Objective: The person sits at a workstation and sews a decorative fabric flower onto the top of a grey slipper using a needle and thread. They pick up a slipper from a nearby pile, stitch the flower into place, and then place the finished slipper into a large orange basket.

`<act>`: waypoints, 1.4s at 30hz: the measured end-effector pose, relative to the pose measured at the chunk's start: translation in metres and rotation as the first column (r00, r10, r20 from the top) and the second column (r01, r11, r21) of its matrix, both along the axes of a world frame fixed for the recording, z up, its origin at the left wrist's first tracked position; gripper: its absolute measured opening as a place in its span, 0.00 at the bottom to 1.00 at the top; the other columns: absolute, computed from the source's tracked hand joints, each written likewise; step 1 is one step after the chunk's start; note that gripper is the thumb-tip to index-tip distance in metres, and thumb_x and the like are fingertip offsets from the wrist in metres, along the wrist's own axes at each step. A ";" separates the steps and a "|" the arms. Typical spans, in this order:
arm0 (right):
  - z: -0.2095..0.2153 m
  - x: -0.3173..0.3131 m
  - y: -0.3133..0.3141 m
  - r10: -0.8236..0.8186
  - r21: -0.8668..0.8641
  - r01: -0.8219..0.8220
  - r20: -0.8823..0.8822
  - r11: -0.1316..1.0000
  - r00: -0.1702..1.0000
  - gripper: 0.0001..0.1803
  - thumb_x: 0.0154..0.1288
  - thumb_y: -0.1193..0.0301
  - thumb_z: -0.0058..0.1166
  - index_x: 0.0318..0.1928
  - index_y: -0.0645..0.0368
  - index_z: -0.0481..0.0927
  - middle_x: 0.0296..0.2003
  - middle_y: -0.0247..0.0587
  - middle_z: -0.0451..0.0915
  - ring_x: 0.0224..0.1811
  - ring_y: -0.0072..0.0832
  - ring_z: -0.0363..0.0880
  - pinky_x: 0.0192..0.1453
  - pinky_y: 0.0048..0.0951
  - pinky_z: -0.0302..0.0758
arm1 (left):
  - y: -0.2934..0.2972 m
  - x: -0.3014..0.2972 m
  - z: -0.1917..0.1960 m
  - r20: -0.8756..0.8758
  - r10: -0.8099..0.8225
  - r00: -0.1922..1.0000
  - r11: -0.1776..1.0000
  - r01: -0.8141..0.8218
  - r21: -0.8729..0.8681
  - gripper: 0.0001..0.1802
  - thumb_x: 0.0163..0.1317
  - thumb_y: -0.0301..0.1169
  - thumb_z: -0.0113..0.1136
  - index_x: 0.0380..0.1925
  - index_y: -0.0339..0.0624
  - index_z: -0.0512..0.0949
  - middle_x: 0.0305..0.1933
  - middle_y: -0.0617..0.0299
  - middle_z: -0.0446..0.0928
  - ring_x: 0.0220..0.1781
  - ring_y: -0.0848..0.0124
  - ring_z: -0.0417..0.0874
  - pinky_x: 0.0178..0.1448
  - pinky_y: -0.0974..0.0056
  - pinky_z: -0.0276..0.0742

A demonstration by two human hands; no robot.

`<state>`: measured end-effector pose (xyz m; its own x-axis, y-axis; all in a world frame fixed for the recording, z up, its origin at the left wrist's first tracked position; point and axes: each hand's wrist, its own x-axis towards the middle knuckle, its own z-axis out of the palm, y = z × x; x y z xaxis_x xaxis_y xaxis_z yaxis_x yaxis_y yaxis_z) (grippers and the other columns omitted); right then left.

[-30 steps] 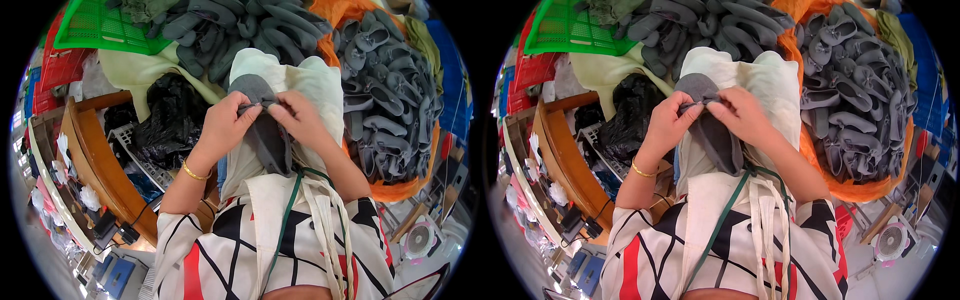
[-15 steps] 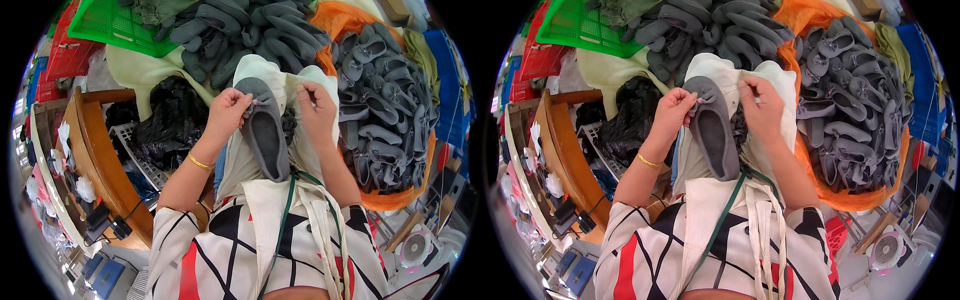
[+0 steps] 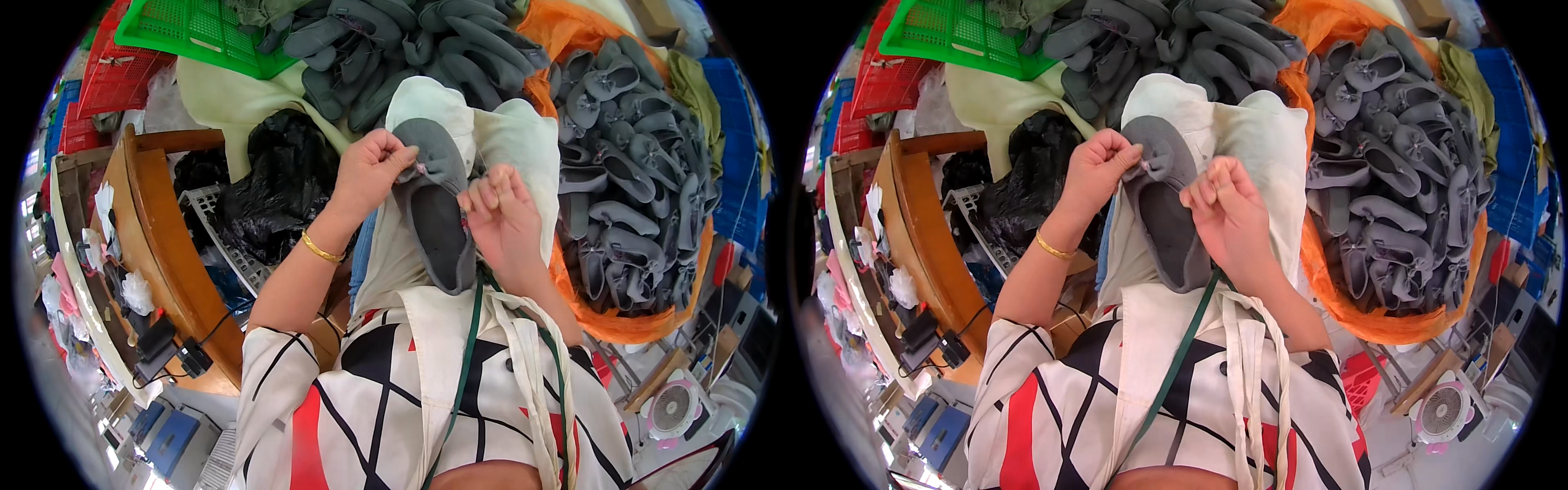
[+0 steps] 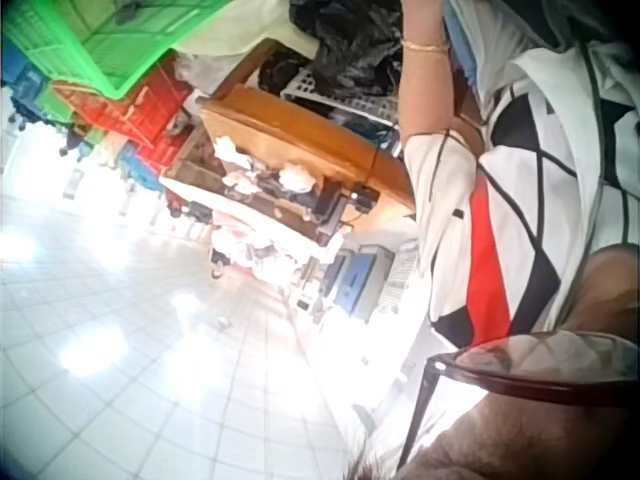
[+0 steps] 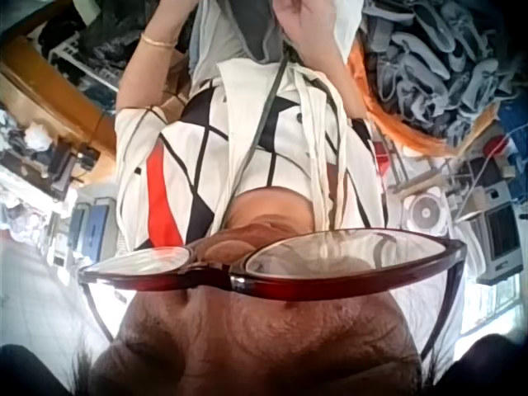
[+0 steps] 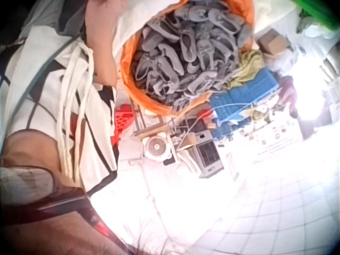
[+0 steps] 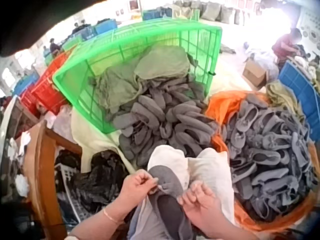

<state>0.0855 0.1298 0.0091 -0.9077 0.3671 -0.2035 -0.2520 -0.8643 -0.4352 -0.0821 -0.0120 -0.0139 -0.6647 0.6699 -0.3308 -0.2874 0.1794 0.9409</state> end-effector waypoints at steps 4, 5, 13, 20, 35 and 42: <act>-0.005 0.006 -0.002 -0.006 0.048 0.005 0.023 0.999 1.000 0.05 0.79 0.69 0.45 0.43 0.56 0.71 0.31 0.30 0.69 0.32 0.22 0.67 0.52 0.32 0.70 | -0.002 0.003 0.001 -0.072 -0.059 0.996 0.993 0.051 -0.107 0.10 0.67 0.31 0.66 0.30 0.40 0.76 0.26 0.73 0.75 0.27 0.85 0.69 0.30 0.76 0.66; -0.006 0.000 -0.001 -0.006 0.093 0.003 0.026 0.996 1.000 0.05 0.79 0.70 0.45 0.43 0.56 0.71 0.32 0.30 0.70 0.32 0.22 0.68 0.53 0.32 0.70 | -0.002 0.000 0.001 -0.095 -0.070 0.993 0.993 0.059 -0.107 0.10 0.67 0.33 0.65 0.30 0.41 0.77 0.26 0.73 0.77 0.26 0.86 0.69 0.29 0.77 0.66; 0.011 0.005 -0.021 -0.058 0.988 -0.056 0.065 0.147 0.996 0.05 0.68 0.76 0.53 0.43 0.60 0.79 0.30 0.40 0.75 0.39 0.37 0.80 0.44 0.30 0.79 | 0.005 0.005 0.027 -0.815 -0.272 0.511 0.962 0.175 -0.210 0.07 0.59 0.25 0.67 0.37 0.40 0.79 0.34 0.58 0.76 0.28 0.66 0.78 0.35 0.67 0.75; 0.005 -0.012 -0.030 0.337 0.888 0.244 -0.108 -0.391 0.935 0.10 0.49 0.70 0.56 0.34 0.58 0.77 0.28 0.37 0.75 0.35 0.35 0.78 0.43 0.33 0.78 | 0.028 -0.009 0.070 -0.456 -0.642 0.617 0.756 0.410 -0.510 0.23 0.57 0.46 0.68 0.33 0.34 0.76 0.27 0.53 0.78 0.30 0.59 0.82 0.36 0.62 0.78; 0.044 0.006 -0.016 0.151 0.833 0.275 -0.230 -0.480 0.961 0.16 0.49 0.71 0.58 0.41 0.59 0.78 0.24 0.32 0.72 0.30 0.30 0.76 0.38 0.25 0.76 | 0.019 0.006 0.042 -0.382 -0.347 0.857 0.888 0.169 -0.427 0.14 0.64 0.37 0.67 0.36 0.35 0.80 0.25 0.68 0.79 0.25 0.82 0.73 0.31 0.73 0.70; 0.053 0.021 -0.005 -0.203 0.996 0.062 -0.073 -0.060 0.977 0.12 0.56 0.76 0.63 0.42 0.58 0.80 0.25 0.35 0.76 0.26 0.33 0.79 0.29 0.32 0.76 | 0.017 0.003 0.039 -0.132 -0.198 0.971 0.938 0.149 -0.314 0.12 0.61 0.33 0.67 0.34 0.33 0.81 0.23 0.67 0.79 0.24 0.83 0.76 0.29 0.73 0.72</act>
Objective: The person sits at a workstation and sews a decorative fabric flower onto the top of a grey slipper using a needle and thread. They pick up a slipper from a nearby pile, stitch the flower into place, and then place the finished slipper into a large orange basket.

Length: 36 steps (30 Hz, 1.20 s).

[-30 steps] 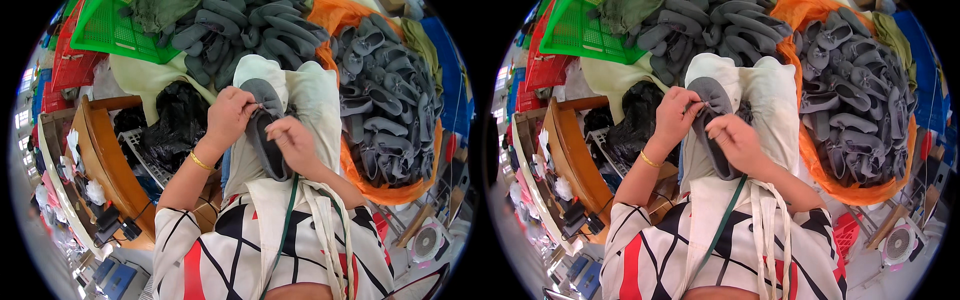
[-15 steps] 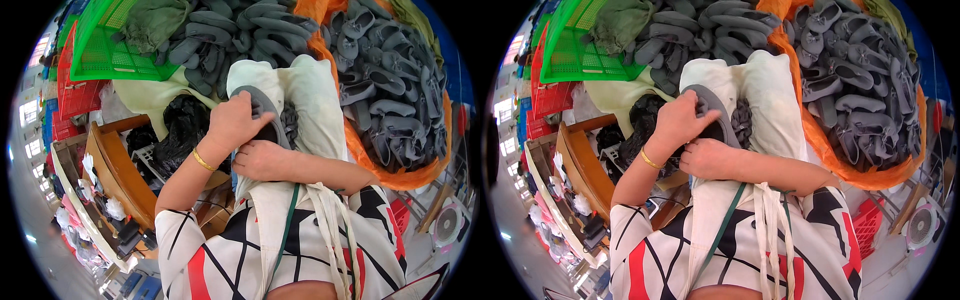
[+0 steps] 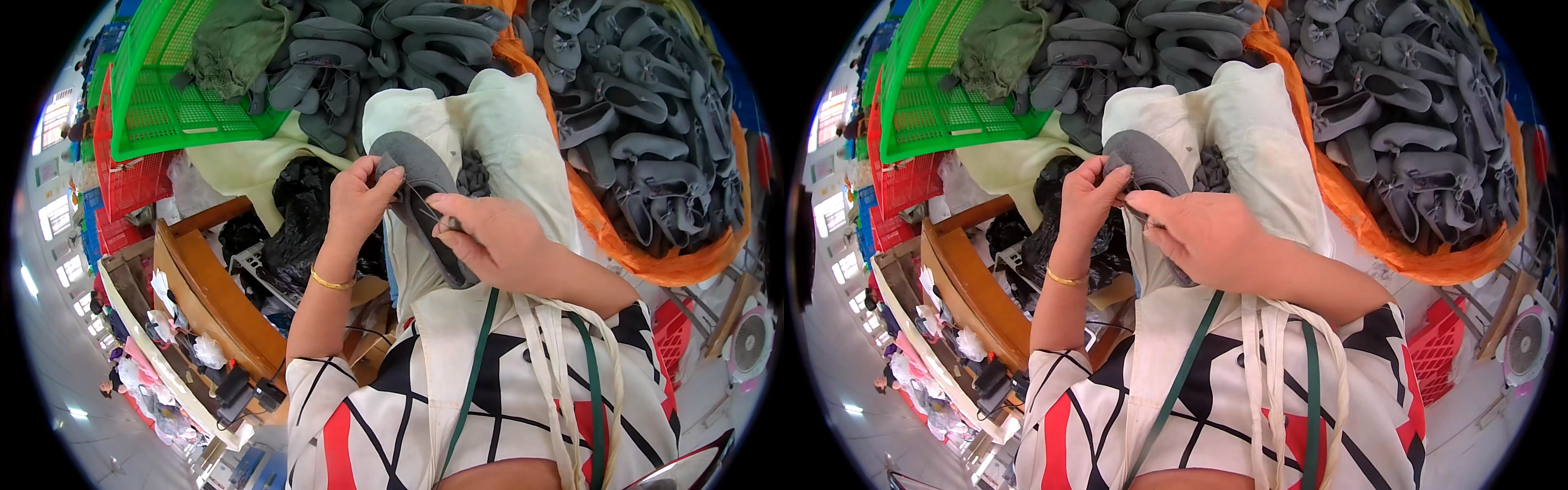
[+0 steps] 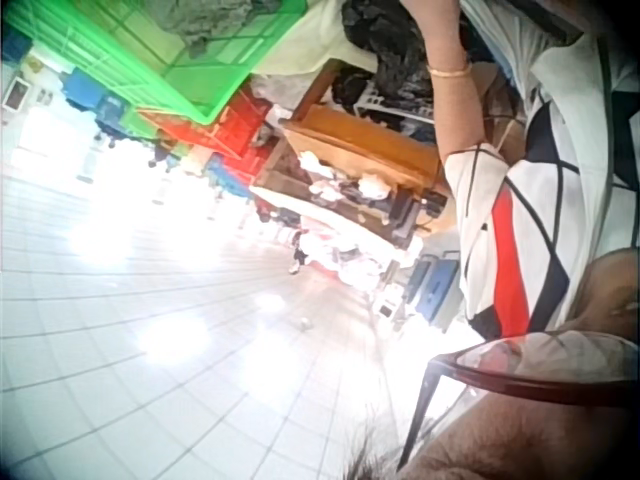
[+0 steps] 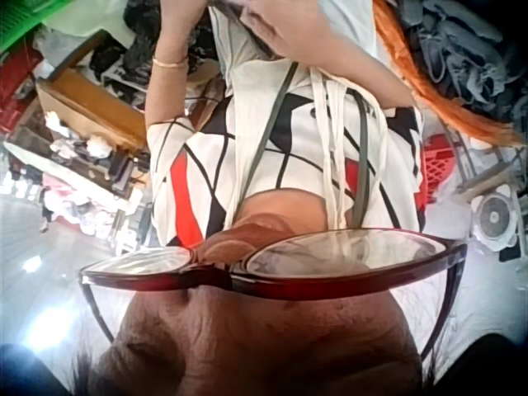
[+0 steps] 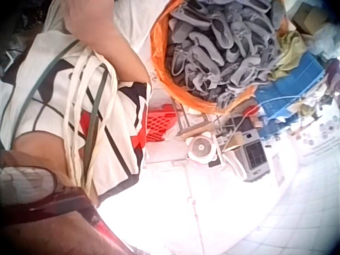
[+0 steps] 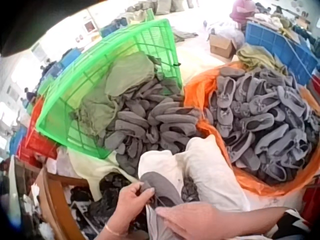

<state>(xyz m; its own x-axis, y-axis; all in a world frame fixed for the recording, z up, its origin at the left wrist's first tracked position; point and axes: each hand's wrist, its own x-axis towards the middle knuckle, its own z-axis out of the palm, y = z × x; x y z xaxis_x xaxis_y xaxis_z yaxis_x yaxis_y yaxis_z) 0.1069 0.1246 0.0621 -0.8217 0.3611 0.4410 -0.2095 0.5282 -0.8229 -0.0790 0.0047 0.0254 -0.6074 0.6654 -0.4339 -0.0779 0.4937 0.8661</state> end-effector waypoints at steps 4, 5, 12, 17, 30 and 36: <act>0.007 0.009 0.009 0.128 -0.032 -0.130 -0.043 0.991 0.991 0.11 0.57 0.77 0.63 0.41 0.58 0.80 0.23 0.36 0.75 0.25 0.32 0.79 0.27 0.31 0.75 | 0.001 0.004 0.001 0.007 0.035 0.999 0.999 -0.034 -0.022 0.10 0.61 0.32 0.65 0.33 0.33 0.81 0.23 0.68 0.79 0.25 0.83 0.76 0.30 0.74 0.72; 0.008 0.010 0.009 0.175 -0.006 -0.175 -0.049 0.984 0.983 0.11 0.56 0.77 0.63 0.41 0.58 0.80 0.22 0.35 0.74 0.24 0.32 0.78 0.26 0.31 0.74 | 0.002 0.005 0.002 0.013 0.045 0.999 0.999 -0.045 -0.016 0.10 0.61 0.31 0.65 0.33 0.33 0.81 0.23 0.68 0.79 0.25 0.83 0.76 0.30 0.74 0.72; 0.032 0.016 0.026 -0.024 0.305 -0.021 0.142 0.952 0.990 0.09 0.54 0.77 0.62 0.37 0.54 0.78 0.18 0.32 0.69 0.20 0.31 0.75 0.23 0.32 0.71 | -0.003 0.010 -0.001 -0.036 0.083 0.996 0.996 -0.082 0.016 0.09 0.61 0.31 0.65 0.32 0.34 0.81 0.23 0.69 0.78 0.24 0.83 0.75 0.30 0.75 0.71; 0.048 0.020 0.012 0.353 -0.151 -0.350 -0.004 0.925 0.936 0.05 0.61 0.77 0.58 0.37 0.54 0.78 0.21 0.33 0.73 0.20 0.29 0.76 0.25 0.29 0.72 | -0.001 0.010 0.002 -0.016 0.067 0.998 0.997 -0.067 0.023 0.10 0.61 0.31 0.66 0.31 0.34 0.81 0.22 0.69 0.78 0.23 0.83 0.75 0.29 0.75 0.70; -0.043 -0.030 0.011 0.244 -0.514 0.070 0.517 0.855 0.820 0.07 0.66 0.73 0.53 0.41 0.62 0.79 0.20 0.33 0.77 0.20 0.17 0.76 0.27 0.23 0.71 | -0.002 0.011 0.007 0.008 0.086 0.996 0.995 -0.087 0.044 0.09 0.62 0.30 0.65 0.30 0.34 0.81 0.23 0.69 0.78 0.24 0.84 0.75 0.29 0.75 0.71; -0.048 -0.035 0.008 0.232 -0.501 0.074 0.520 0.862 0.822 0.08 0.65 0.73 0.53 0.41 0.63 0.80 0.19 0.34 0.78 0.20 0.17 0.76 0.27 0.25 0.72 | -0.003 0.010 0.006 -0.017 0.085 0.996 0.996 -0.084 0.029 0.09 0.61 0.30 0.65 0.30 0.34 0.81 0.23 0.69 0.79 0.23 0.84 0.76 0.29 0.74 0.72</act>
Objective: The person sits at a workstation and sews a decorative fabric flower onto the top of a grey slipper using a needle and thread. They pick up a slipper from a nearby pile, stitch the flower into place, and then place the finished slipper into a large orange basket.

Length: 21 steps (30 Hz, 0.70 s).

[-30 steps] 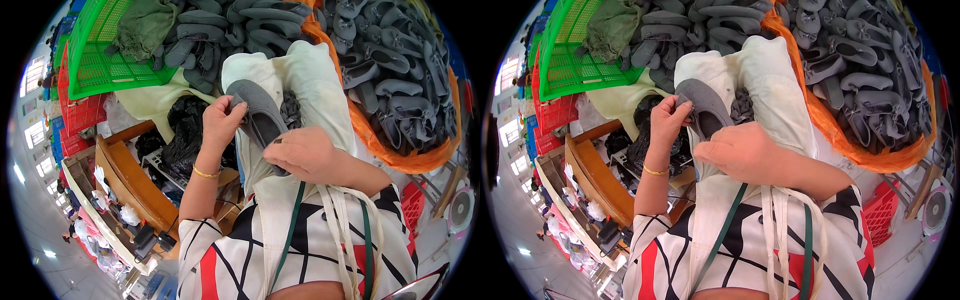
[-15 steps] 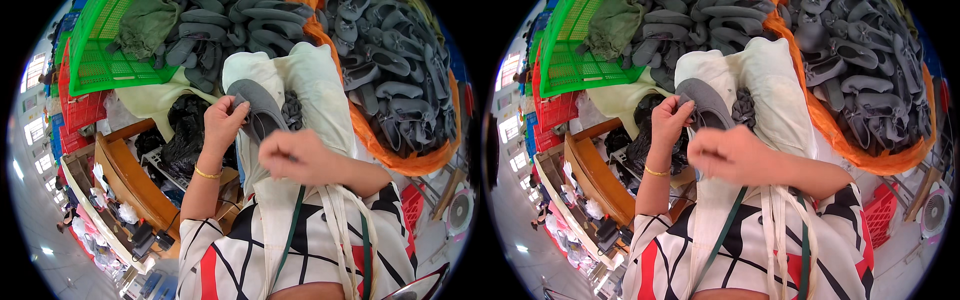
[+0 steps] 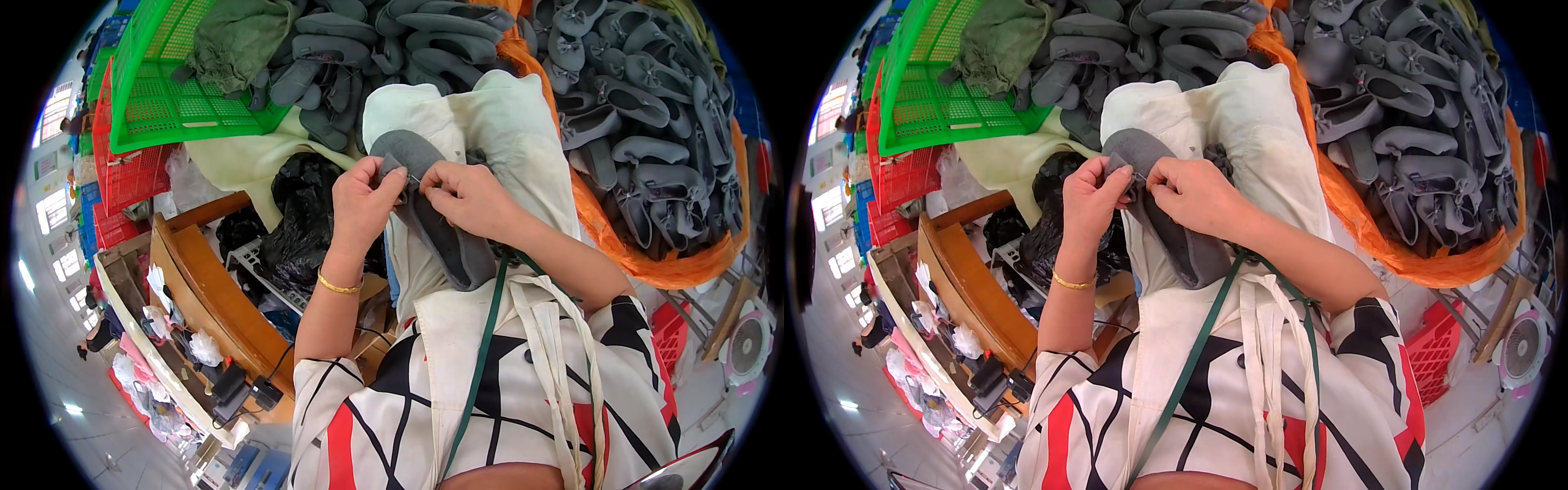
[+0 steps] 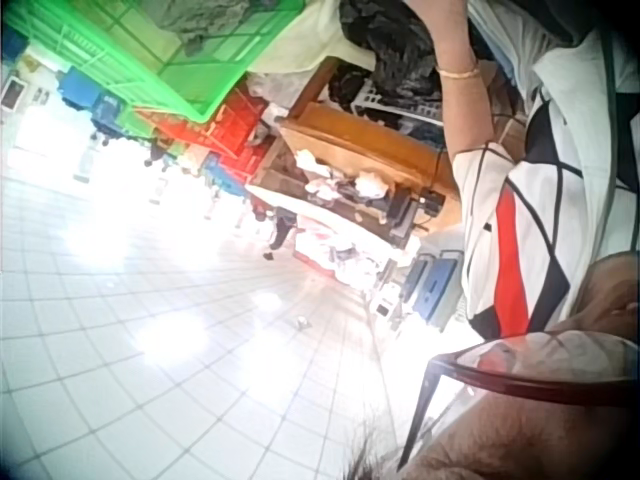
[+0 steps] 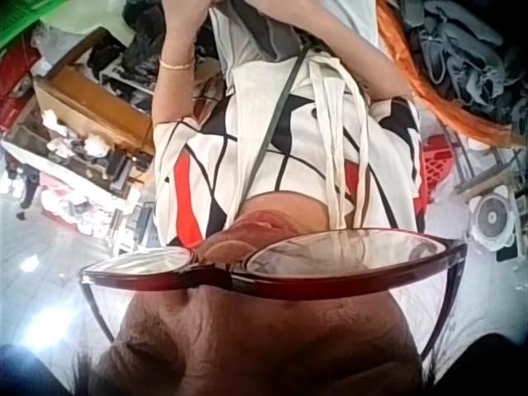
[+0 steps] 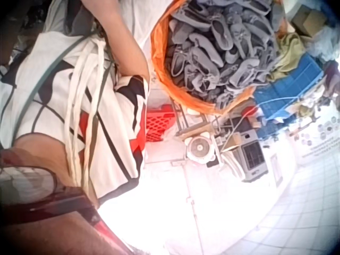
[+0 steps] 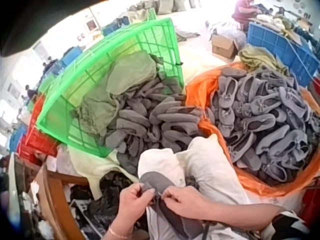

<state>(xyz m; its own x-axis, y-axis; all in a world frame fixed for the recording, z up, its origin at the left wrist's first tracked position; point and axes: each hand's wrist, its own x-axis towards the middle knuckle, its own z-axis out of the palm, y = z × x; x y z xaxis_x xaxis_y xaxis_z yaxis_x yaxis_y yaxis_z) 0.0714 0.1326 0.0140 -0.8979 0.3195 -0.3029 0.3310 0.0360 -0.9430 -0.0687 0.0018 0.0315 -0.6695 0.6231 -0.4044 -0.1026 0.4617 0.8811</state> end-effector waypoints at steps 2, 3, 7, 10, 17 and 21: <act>0.001 0.000 0.000 0.003 0.004 -0.003 0.004 1.000 1.000 0.08 0.65 0.73 0.54 0.41 0.63 0.80 0.19 0.34 0.78 0.20 0.17 0.76 0.27 0.25 0.72 | 0.000 0.000 -0.001 -0.002 0.003 1.000 1.000 -0.003 0.000 0.10 0.61 0.31 0.65 0.30 0.33 0.81 0.23 0.68 0.79 0.23 0.83 0.76 0.29 0.74 0.72; 0.001 0.000 0.000 0.004 0.006 -0.004 0.006 1.000 1.000 0.08 0.65 0.73 0.54 0.41 0.63 0.80 0.19 0.34 0.78 0.20 0.17 0.76 0.27 0.25 0.72 | 0.000 0.000 -0.001 -0.003 0.005 1.000 1.000 -0.005 0.000 0.10 0.61 0.31 0.65 0.30 0.33 0.81 0.23 0.68 0.79 0.23 0.83 0.76 0.29 0.74 0.73; 0.000 0.000 0.001 0.009 0.026 -0.009 -0.001 1.000 1.000 0.08 0.64 0.73 0.54 0.41 0.64 0.80 0.19 0.34 0.78 0.21 0.17 0.75 0.28 0.25 0.71 | 0.000 0.001 -0.001 -0.008 0.007 1.000 1.000 -0.007 -0.001 0.10 0.61 0.31 0.65 0.30 0.33 0.81 0.23 0.68 0.79 0.23 0.83 0.76 0.29 0.74 0.73; 0.001 -0.001 0.001 0.009 0.043 -0.009 -0.004 0.999 1.000 0.08 0.65 0.73 0.53 0.41 0.64 0.80 0.19 0.35 0.77 0.21 0.19 0.75 0.28 0.25 0.71 | -0.002 0.000 -0.003 -0.015 0.000 1.000 1.000 0.000 0.002 0.10 0.61 0.31 0.65 0.31 0.33 0.81 0.23 0.68 0.79 0.23 0.83 0.77 0.29 0.74 0.73; -0.017 0.001 -0.015 -0.021 0.320 0.060 -0.126 0.945 0.992 0.07 0.66 0.72 0.51 0.41 0.62 0.74 0.25 0.52 0.81 0.29 0.49 0.82 0.33 0.46 0.76 | 0.001 -0.002 0.001 0.084 0.016 0.996 0.999 -0.013 -0.036 0.11 0.62 0.32 0.65 0.31 0.32 0.81 0.24 0.65 0.80 0.22 0.81 0.79 0.27 0.74 0.74; -0.017 0.002 -0.024 0.008 0.503 0.028 -0.069 0.864 0.998 0.05 0.70 0.72 0.50 0.43 0.58 0.71 0.27 0.52 0.81 0.29 0.51 0.81 0.29 0.45 0.74 | 0.002 -0.004 0.005 0.164 0.010 0.986 0.999 -0.004 -0.035 0.10 0.63 0.31 0.63 0.32 0.33 0.81 0.25 0.64 0.80 0.21 0.80 0.79 0.27 0.74 0.75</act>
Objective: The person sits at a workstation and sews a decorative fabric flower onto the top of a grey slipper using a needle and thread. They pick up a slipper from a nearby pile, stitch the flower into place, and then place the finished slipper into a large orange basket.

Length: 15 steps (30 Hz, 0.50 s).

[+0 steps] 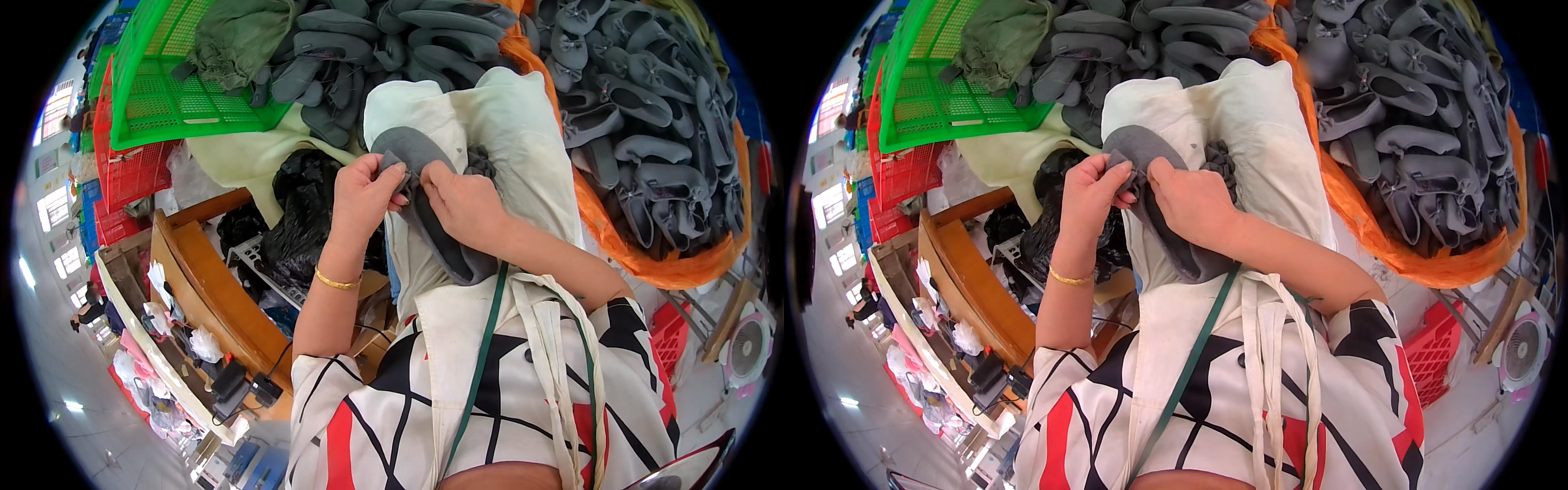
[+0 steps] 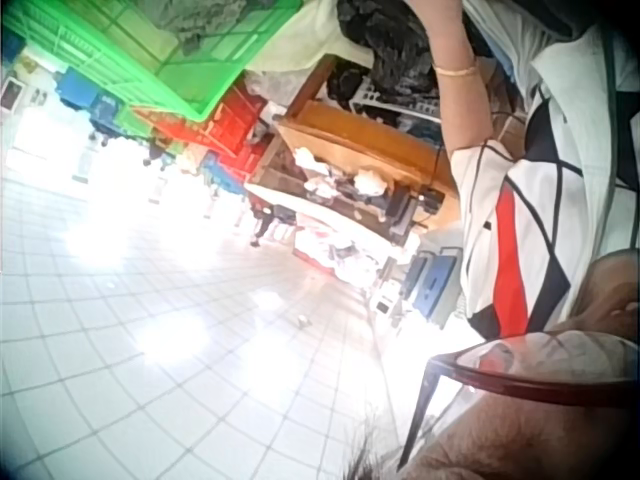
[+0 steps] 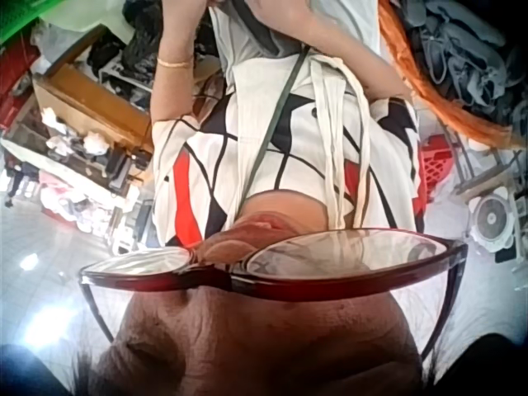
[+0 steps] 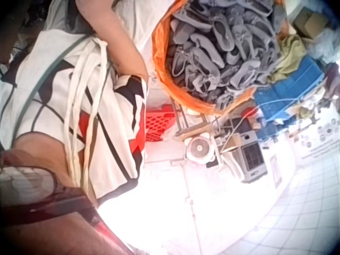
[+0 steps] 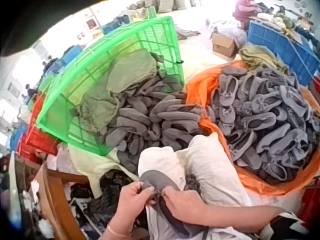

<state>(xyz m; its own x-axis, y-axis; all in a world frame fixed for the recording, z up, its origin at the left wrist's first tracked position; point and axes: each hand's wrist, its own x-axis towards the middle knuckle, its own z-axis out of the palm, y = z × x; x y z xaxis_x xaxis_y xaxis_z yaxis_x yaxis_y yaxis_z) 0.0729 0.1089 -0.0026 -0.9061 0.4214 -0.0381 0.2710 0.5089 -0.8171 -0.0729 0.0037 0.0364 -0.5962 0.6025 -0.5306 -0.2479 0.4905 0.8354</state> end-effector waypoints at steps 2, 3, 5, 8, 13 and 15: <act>-0.003 -0.005 0.001 -0.005 0.034 0.007 -0.067 0.999 0.998 0.05 0.70 0.72 0.51 0.42 0.57 0.71 0.26 0.50 0.80 0.28 0.50 0.81 0.29 0.46 0.74 | 0.001 -0.002 0.001 0.022 -0.004 1.000 1.000 0.004 0.005 0.10 0.63 0.31 0.63 0.32 0.33 0.81 0.25 0.65 0.79 0.21 0.80 0.79 0.26 0.74 0.75; -0.004 -0.007 0.002 -0.008 0.051 0.013 -0.101 0.999 0.995 0.04 0.70 0.72 0.51 0.41 0.57 0.71 0.26 0.49 0.80 0.28 0.49 0.81 0.28 0.46 0.74 | 0.001 -0.002 0.001 0.032 -0.007 0.999 1.000 0.007 0.008 0.10 0.63 0.31 0.63 0.32 0.33 0.81 0.25 0.65 0.79 0.20 0.80 0.79 0.26 0.74 0.75; -0.006 -0.006 0.004 0.011 0.084 -0.002 -0.100 0.996 0.995 0.04 0.70 0.72 0.51 0.42 0.57 0.71 0.26 0.49 0.80 0.28 0.49 0.81 0.28 0.46 0.73 | 0.000 -0.002 0.000 0.051 0.007 0.999 1.000 -0.008 0.006 0.09 0.63 0.31 0.63 0.32 0.34 0.81 0.24 0.66 0.79 0.20 0.80 0.78 0.26 0.74 0.74; -0.007 -0.004 0.007 0.034 0.103 -0.021 -0.125 0.994 0.992 0.04 0.70 0.71 0.51 0.41 0.56 0.71 0.26 0.48 0.80 0.28 0.48 0.81 0.29 0.45 0.74 | 0.001 -0.002 -0.001 0.085 0.026 0.996 1.000 -0.027 0.012 0.08 0.63 0.30 0.63 0.32 0.35 0.81 0.24 0.66 0.79 0.20 0.80 0.77 0.25 0.74 0.74; -0.004 -0.003 0.016 0.087 0.098 -0.080 -0.073 0.992 0.994 0.04 0.69 0.70 0.50 0.41 0.56 0.72 0.26 0.47 0.80 0.29 0.48 0.81 0.30 0.47 0.74 | 0.001 -0.003 -0.003 0.094 0.035 0.995 0.999 -0.034 -0.013 0.07 0.63 0.30 0.62 0.33 0.38 0.81 0.25 0.68 0.79 0.19 0.81 0.75 0.25 0.75 0.72; -0.002 -0.004 0.020 0.108 0.097 -0.099 -0.084 0.990 0.991 0.05 0.67 0.70 0.50 0.40 0.56 0.72 0.24 0.47 0.80 0.28 0.49 0.81 0.29 0.48 0.75 | 0.001 -0.004 -0.004 0.093 0.020 0.995 1.000 -0.018 -0.017 0.06 0.65 0.30 0.60 0.35 0.39 0.81 0.26 0.68 0.79 0.19 0.82 0.74 0.24 0.77 0.71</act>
<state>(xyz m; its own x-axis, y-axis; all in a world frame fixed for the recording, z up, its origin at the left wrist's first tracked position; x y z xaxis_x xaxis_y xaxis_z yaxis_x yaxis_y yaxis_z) 0.0692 0.1291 -0.0050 -0.9430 0.3231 0.0796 0.1411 0.6047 -0.7838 -0.0771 0.0052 0.0325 -0.5549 0.5822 -0.5942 -0.3335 0.4986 0.8001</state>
